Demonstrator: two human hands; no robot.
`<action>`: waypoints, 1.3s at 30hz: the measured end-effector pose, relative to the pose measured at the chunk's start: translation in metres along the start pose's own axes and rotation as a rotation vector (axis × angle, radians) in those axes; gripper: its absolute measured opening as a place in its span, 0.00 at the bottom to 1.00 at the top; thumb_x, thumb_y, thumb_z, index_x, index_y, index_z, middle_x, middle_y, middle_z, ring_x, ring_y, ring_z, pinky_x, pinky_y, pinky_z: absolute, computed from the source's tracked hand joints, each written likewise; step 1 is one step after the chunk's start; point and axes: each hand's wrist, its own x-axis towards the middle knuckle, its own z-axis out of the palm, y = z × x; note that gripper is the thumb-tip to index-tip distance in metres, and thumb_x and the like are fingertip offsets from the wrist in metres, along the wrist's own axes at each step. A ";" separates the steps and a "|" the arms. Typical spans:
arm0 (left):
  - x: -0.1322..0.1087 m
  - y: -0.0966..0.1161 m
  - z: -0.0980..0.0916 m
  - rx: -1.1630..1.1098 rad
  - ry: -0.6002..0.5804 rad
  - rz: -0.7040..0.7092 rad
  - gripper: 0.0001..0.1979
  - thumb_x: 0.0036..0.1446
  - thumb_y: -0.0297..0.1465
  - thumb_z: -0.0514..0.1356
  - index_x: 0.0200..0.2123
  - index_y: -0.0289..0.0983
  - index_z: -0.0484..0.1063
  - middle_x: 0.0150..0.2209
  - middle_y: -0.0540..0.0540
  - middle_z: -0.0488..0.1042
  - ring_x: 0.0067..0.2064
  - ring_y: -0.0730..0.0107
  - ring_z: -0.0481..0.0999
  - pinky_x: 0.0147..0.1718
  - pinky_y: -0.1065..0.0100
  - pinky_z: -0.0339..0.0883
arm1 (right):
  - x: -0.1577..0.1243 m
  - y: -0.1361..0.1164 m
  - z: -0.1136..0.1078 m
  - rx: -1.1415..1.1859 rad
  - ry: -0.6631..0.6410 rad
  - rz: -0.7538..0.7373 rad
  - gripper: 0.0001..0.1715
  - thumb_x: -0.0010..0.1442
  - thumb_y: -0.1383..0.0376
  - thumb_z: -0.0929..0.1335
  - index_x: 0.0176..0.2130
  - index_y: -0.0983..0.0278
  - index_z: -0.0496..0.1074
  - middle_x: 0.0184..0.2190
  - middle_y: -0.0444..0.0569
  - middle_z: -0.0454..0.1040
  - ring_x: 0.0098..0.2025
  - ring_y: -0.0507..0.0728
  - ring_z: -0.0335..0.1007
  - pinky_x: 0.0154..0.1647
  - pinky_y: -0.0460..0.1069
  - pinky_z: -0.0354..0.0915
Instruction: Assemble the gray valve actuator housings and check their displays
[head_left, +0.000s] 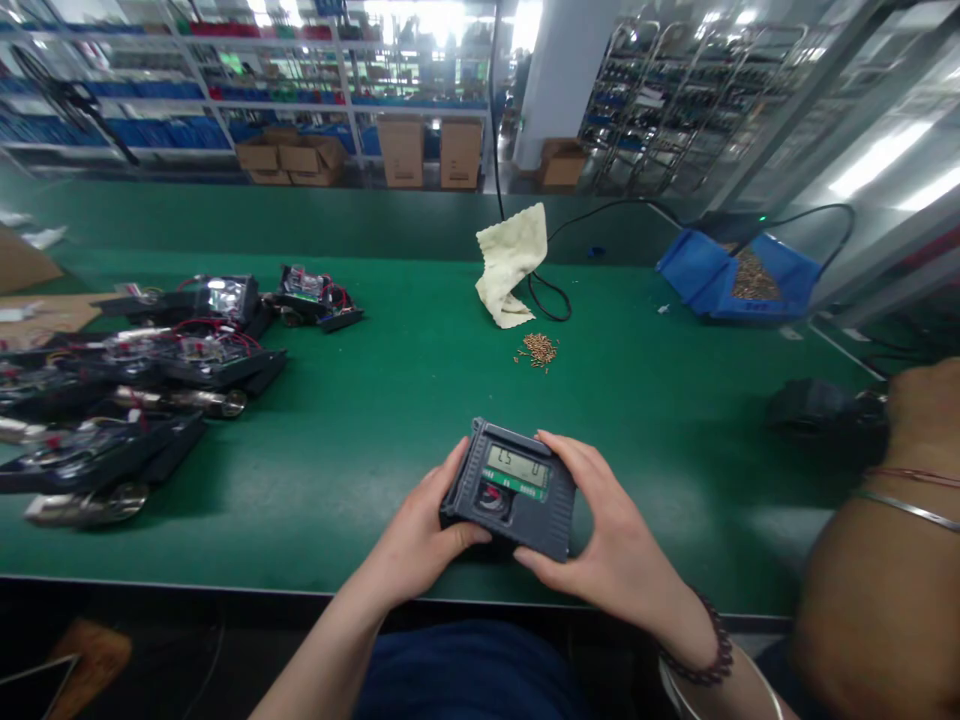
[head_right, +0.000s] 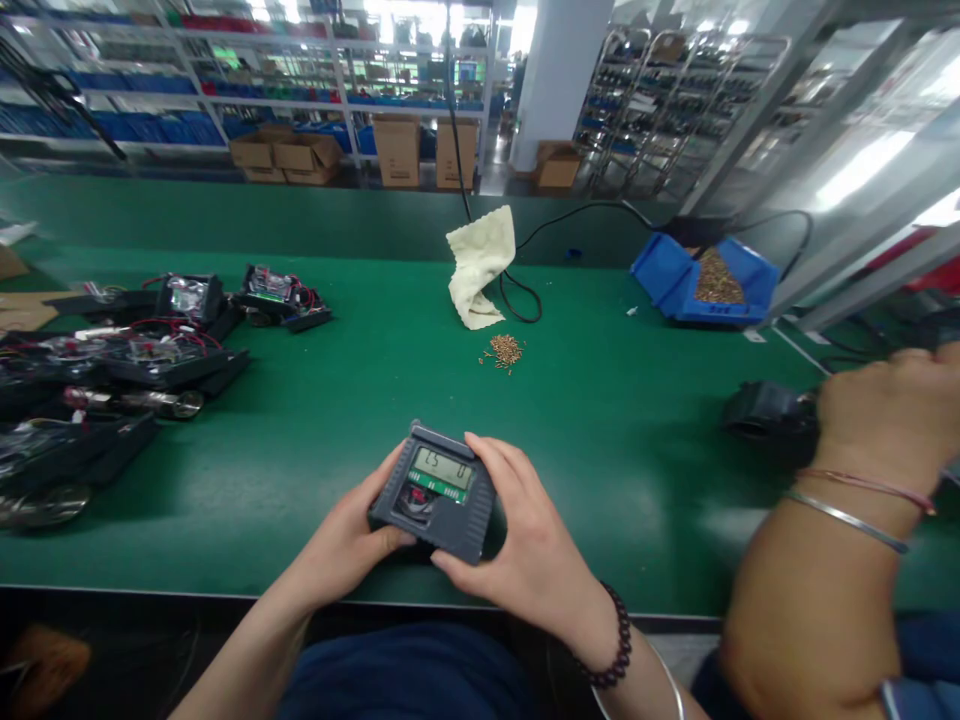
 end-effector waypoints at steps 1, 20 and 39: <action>0.001 0.000 0.000 -0.004 0.000 0.011 0.42 0.48 0.26 0.65 0.65 0.38 0.54 0.64 0.42 0.60 0.64 0.54 0.58 0.65 0.54 0.46 | 0.001 0.000 0.000 -0.009 0.003 0.008 0.48 0.47 0.62 0.73 0.62 0.62 0.52 0.56 0.57 0.63 0.57 0.64 0.62 0.56 0.58 0.67; -0.006 -0.006 0.007 0.007 0.034 0.066 0.37 0.49 0.24 0.63 0.63 0.39 0.57 0.62 0.40 0.64 0.63 0.55 0.60 0.63 0.52 0.50 | 0.004 -0.001 -0.005 -0.028 -0.093 -0.015 0.48 0.47 0.63 0.72 0.62 0.59 0.51 0.56 0.55 0.63 0.58 0.62 0.62 0.57 0.57 0.66; -0.022 0.017 -0.008 -0.029 -0.067 -0.019 0.39 0.52 0.41 0.61 0.65 0.35 0.55 0.64 0.38 0.59 0.65 0.52 0.57 0.64 0.51 0.48 | -0.004 -0.008 -0.010 0.004 -0.099 0.024 0.44 0.51 0.66 0.70 0.62 0.58 0.52 0.57 0.54 0.62 0.60 0.60 0.61 0.60 0.56 0.65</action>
